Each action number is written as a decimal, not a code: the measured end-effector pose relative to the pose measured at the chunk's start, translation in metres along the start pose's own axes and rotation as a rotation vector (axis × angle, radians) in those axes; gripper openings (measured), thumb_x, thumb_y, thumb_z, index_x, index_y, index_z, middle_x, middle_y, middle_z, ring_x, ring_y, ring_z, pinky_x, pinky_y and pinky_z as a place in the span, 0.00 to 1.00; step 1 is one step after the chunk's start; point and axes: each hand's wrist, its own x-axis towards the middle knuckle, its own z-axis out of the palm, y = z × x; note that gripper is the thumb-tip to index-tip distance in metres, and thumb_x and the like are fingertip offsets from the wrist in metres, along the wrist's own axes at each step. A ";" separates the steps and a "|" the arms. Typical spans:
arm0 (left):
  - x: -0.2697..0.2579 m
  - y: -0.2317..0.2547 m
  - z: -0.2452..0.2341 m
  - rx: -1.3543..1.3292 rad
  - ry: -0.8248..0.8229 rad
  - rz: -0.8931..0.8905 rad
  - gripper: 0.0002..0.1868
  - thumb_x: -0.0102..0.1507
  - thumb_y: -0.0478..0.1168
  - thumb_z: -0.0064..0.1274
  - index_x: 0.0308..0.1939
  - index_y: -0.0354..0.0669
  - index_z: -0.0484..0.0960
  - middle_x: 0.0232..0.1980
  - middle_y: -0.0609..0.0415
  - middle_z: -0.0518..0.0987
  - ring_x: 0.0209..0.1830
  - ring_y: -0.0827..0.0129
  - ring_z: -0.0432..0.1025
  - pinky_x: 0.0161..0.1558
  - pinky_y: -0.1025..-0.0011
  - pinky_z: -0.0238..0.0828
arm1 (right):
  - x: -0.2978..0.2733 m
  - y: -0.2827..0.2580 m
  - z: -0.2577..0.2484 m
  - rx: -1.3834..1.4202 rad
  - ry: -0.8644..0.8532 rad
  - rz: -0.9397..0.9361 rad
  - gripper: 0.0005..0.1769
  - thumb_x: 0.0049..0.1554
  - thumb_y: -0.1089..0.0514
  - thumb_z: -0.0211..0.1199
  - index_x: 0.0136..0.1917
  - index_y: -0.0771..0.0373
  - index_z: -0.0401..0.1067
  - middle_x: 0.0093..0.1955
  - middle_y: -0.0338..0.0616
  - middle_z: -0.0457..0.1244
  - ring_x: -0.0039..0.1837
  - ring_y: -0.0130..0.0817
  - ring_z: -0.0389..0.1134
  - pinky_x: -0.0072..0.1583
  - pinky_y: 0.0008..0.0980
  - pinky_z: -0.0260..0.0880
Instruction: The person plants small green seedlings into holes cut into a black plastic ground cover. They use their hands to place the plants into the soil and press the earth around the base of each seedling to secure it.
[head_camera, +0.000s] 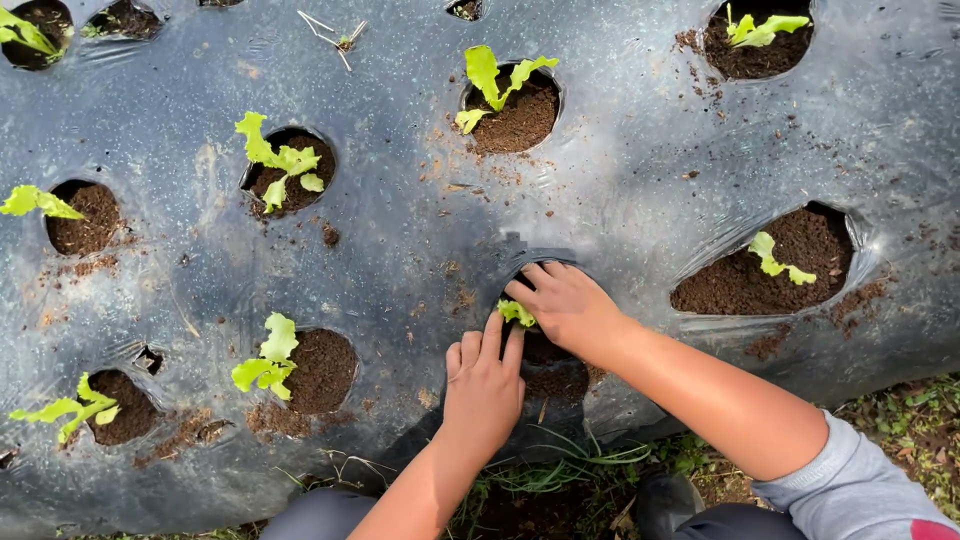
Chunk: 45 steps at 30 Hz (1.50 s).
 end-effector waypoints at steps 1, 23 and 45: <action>0.002 -0.003 -0.001 -0.004 0.000 0.013 0.33 0.54 0.44 0.56 0.65 0.51 0.74 0.71 0.47 0.70 0.47 0.54 0.65 0.49 0.57 0.64 | 0.001 0.002 0.019 -0.003 -0.001 0.013 0.14 0.53 0.57 0.57 0.55 0.50 0.65 0.49 0.42 0.60 0.47 0.43 0.62 0.49 0.41 0.63; 0.007 -0.012 0.007 -0.307 0.022 0.137 0.42 0.60 0.30 0.52 0.79 0.47 0.58 0.73 0.45 0.61 0.51 0.60 0.57 0.53 0.60 0.49 | -0.002 -0.002 -0.080 0.345 -0.211 0.320 0.23 0.60 0.73 0.47 0.57 0.55 0.77 0.56 0.41 0.71 0.57 0.43 0.74 0.56 0.40 0.77; 0.006 -0.025 0.019 -0.465 -0.095 0.050 0.11 0.69 0.33 0.42 0.55 0.45 0.72 0.55 0.52 0.63 0.53 0.59 0.61 0.57 0.50 0.54 | -0.046 -0.016 -0.058 0.161 -0.161 0.442 0.09 0.61 0.58 0.55 0.47 0.51 0.76 0.52 0.35 0.66 0.56 0.42 0.70 0.53 0.39 0.75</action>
